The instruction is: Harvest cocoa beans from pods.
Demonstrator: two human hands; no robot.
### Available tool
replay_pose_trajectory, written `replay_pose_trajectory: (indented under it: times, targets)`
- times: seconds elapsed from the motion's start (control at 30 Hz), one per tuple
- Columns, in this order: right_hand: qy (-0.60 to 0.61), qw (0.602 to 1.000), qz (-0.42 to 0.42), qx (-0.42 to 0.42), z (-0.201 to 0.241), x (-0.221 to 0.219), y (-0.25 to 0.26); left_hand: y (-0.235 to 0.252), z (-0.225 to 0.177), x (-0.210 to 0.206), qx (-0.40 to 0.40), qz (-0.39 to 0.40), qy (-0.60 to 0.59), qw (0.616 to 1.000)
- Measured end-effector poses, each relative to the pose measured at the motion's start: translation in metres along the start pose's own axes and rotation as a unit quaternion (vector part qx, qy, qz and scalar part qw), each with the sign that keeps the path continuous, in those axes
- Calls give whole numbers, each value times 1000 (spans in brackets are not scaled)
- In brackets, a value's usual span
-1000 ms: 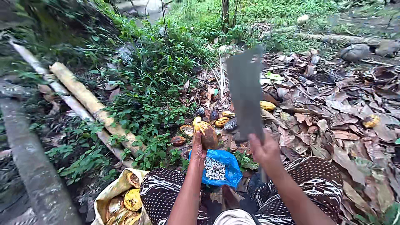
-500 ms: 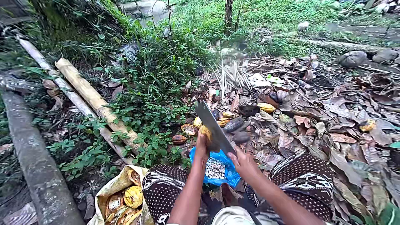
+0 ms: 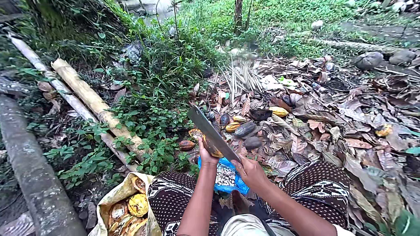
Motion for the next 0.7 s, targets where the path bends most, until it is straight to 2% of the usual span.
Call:
replay_pose_trajectory:
  times: [0.13,0.2,0.23,0.3,0.33,0.37,0.5,0.6,0.7]
  targets:
    - [55,985,-133,99,28,39,-6,4,-4,10,12,-28,-17,999]
    - [54,982,-147,109,29,46,-8,1,-3,8,21,-37,-20,999]
    - [24,989,-119,88,21,40,-8,0,-3,4,23,-35,-19,999]
    - [-47,998,40,-25,-7,13,-8,-2,1,-2,30,-26,3,999]
    - [-67,988,113,-78,-20,0,-11,-2,6,1,36,-27,26,999]
    - [-74,980,148,-107,-28,-7,-13,-3,12,8,52,-30,40,997]
    - [-59,982,136,-114,-25,4,-17,-5,11,2,98,-11,54,994]
    - [-40,974,170,-146,-18,21,-7,4,-8,-11,40,19,74,996]
    - [-59,981,141,-116,-10,19,-6,5,-4,-12,36,43,60,997]
Point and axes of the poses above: each hand's wrist, its own y-axis towards the middle knuckle, its own x-axis out of the back of the hand, z = x × y, the point moved 7 cm from there along y, towards the middle knuckle, and after that the axes turned 5 degrees about -x, right-handed, at the moved point
